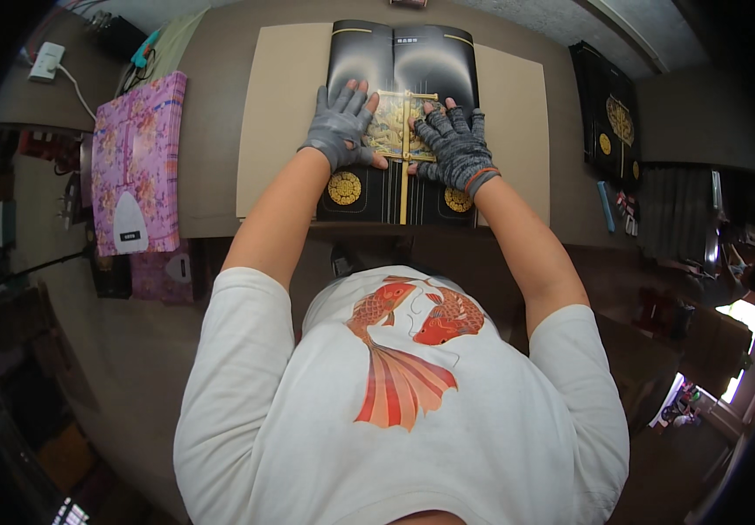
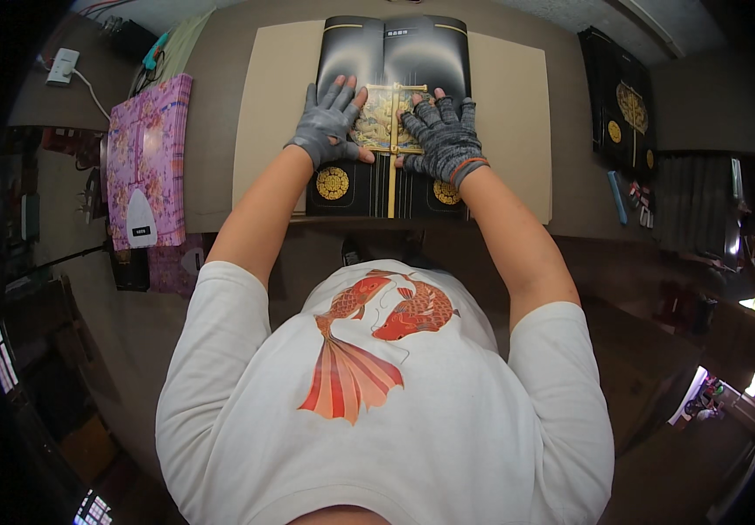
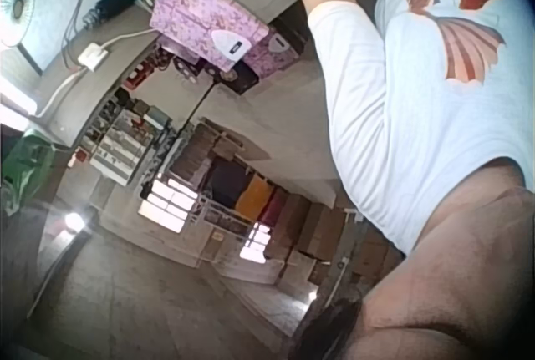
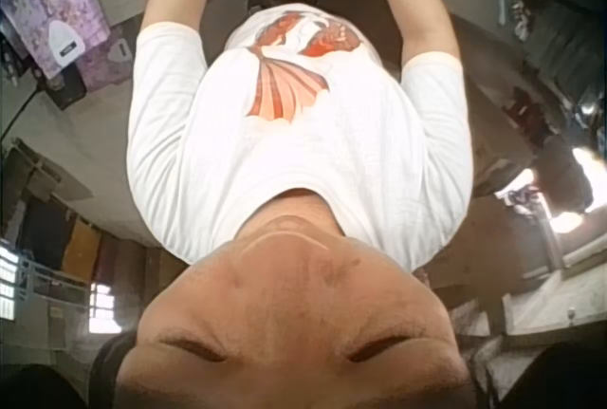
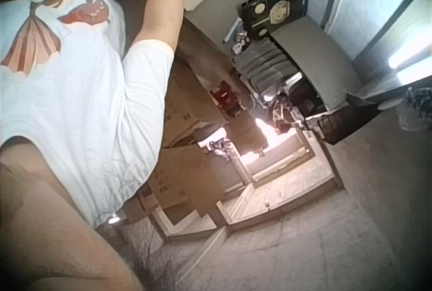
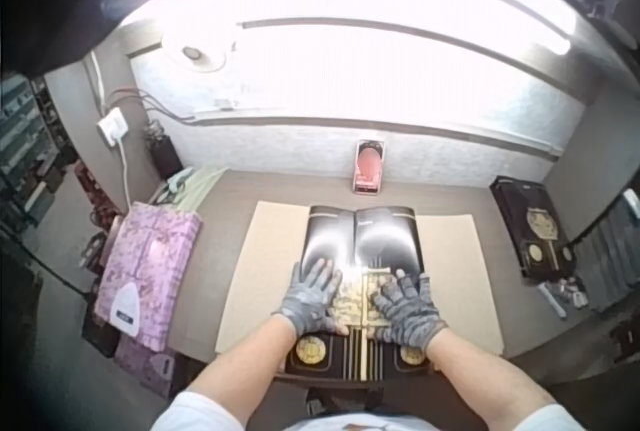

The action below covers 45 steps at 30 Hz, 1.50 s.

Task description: The person folds printed cardboard packaging sheets by pressing the flaps inward by hand, creasing them flat, and stacking the completed items.

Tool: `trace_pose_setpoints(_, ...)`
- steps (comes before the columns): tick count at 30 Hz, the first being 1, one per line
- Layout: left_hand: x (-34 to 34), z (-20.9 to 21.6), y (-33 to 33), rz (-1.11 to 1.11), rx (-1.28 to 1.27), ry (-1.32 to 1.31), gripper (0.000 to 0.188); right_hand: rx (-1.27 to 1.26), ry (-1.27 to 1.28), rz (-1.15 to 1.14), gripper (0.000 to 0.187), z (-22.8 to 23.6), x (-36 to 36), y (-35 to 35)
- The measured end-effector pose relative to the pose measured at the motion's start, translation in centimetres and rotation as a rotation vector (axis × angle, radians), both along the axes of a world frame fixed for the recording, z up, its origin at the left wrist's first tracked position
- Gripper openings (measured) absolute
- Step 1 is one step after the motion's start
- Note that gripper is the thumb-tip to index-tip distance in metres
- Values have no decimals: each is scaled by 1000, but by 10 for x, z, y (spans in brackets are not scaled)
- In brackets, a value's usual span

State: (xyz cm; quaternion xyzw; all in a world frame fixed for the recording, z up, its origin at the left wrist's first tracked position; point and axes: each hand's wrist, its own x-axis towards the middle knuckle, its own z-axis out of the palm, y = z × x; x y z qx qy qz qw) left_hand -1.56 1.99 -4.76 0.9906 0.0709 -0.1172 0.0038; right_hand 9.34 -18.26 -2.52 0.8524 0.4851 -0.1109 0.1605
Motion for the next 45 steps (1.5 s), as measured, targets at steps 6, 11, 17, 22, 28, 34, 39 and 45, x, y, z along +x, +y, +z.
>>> trace_pose_setpoints(6, -1, -1, 0, -4, 9, -24, 136, -2, 14, 5, 99, 0, 0, 0)
trace_pose_setpoints(11, -1, 1, -1, -7, 1, 8, 136, 6, 34, -7, 99, 0, 0, 2)
trace_pose_setpoints(17, -1, 2, 0, -14, 6, 14, 136, 2, 49, -17, 99, 4, 0, 4)
trace_pose_setpoints(22, 0, 2, 1, -39, -47, -13, 129, -9, 48, -6, 98, 5, -1, 2)
trace_pose_setpoints(28, 9, 26, -7, -44, -29, 150, 117, -16, 80, -11, 99, 8, 2, 4)
trace_pose_setpoints(34, 26, 22, -30, 52, -36, 102, 101, 25, 97, -2, 100, 6, 4, 3)
trace_pose_setpoints(39, 54, 37, -40, -55, -15, 222, 93, 158, 42, 31, 87, -23, 13, -4)
trace_pose_setpoints(45, 62, 11, -55, -24, 53, -29, 44, 309, 72, -59, 83, -47, 73, 23)
